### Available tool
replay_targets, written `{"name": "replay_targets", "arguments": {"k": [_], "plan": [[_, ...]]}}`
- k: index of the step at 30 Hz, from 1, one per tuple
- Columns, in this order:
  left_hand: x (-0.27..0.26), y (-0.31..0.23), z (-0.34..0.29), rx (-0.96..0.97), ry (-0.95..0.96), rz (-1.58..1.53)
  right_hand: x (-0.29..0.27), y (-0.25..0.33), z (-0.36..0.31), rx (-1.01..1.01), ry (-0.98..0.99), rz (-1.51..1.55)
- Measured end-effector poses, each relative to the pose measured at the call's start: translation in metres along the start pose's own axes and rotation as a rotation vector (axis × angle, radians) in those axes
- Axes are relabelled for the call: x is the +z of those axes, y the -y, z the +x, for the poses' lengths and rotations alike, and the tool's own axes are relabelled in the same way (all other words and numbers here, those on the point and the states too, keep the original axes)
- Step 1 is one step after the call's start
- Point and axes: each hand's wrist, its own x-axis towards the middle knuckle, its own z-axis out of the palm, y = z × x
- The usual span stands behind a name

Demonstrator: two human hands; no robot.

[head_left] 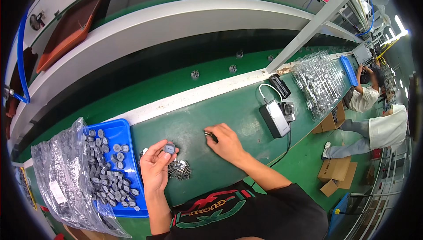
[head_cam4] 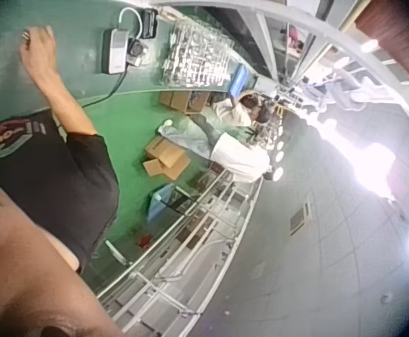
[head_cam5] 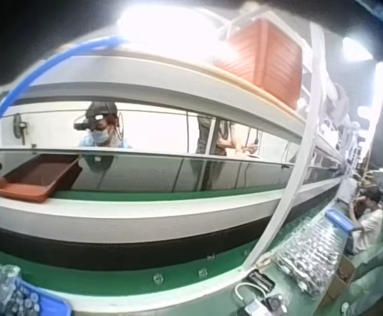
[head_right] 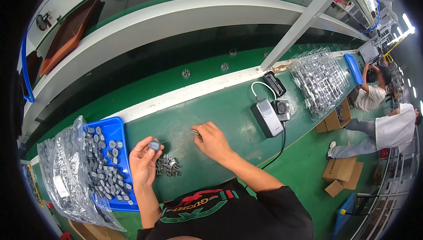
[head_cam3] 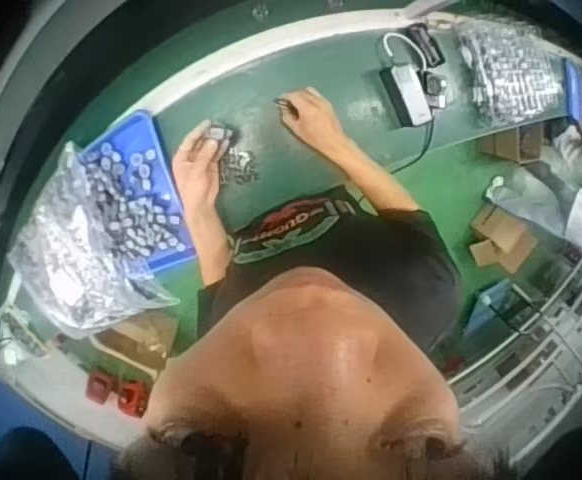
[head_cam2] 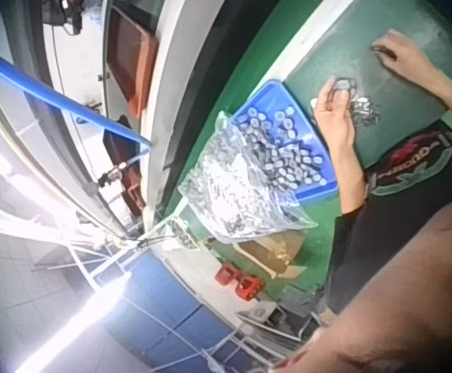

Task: Assembling small metal pins into plastic connector housings on an industrial assembly line.

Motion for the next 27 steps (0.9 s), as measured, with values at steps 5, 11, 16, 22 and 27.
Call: {"name": "replay_targets", "arguments": {"k": [5, 11, 16, 22, 27], "plan": [[-0.002, 0.005, -0.002, 0.069, 0.054, -0.084, -0.012, 0.014, 0.012, -0.049, 0.003, 0.187], [0.018, -0.008, 0.0, 0.008, 0.215, -0.183, -0.031, 0.056, 0.039, -0.066, -0.027, 0.606], [0.027, -0.007, -0.003, 0.048, 0.137, -0.03, -0.031, 0.075, 0.048, -0.057, 0.069, 0.562], [0.031, -0.007, -0.004, 0.014, 0.14, -0.045, -0.025, 0.084, 0.05, -0.13, 0.062, 0.468], [0.029, -0.005, -0.003, 0.048, 0.152, -0.06, -0.018, 0.084, 0.048, -0.106, 0.056, 0.499]]}}
